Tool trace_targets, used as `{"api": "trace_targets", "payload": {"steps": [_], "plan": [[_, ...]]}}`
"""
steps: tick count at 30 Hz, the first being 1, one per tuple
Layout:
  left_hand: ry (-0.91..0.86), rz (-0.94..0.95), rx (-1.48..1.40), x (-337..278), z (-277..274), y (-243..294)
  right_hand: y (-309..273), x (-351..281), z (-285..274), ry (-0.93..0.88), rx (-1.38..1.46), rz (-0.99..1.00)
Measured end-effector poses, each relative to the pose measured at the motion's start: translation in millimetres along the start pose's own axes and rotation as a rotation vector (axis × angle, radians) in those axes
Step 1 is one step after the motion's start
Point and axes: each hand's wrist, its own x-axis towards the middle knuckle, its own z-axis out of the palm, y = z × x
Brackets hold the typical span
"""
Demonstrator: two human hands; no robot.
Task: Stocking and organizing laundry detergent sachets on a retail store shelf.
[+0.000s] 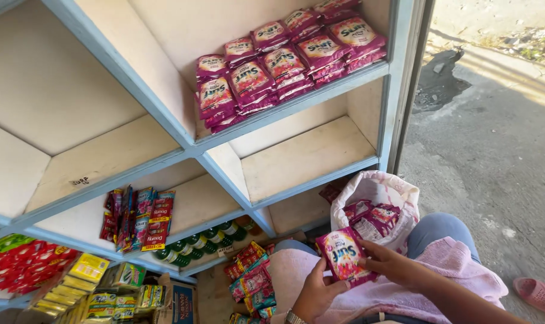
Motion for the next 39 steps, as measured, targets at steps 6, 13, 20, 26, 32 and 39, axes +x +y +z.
{"api": "trace_targets", "payload": {"steps": [6, 13, 20, 26, 32, 39], "plan": [[0.017, 0.101, -0.053, 5.9, -12.2, 36.8, -43.2, 6.4, 1.8, 0.014, 0.046, -0.063], [0.021, 0.121, -0.163, 9.8, -13.0, 89.7, -94.5, 19.8, -6.8, -0.013, 0.082, -0.194], [0.053, 0.146, -0.188, 37.3, -33.1, 50.5, -77.4, 46.0, -10.5, -0.030, 0.080, -0.195], [-0.047, 0.118, -0.060, 56.0, -64.4, -9.0, -29.3, 63.8, -13.6, -0.110, -0.036, -0.058], [0.056, 0.040, -0.144, 58.3, -55.5, 67.1, -69.4, 74.1, -27.4, -0.067, -0.027, -0.048], [0.011, 0.268, -0.055, 30.3, -38.6, 228.3, -264.6, 20.0, -21.8, -0.119, -0.109, -0.244]]}}
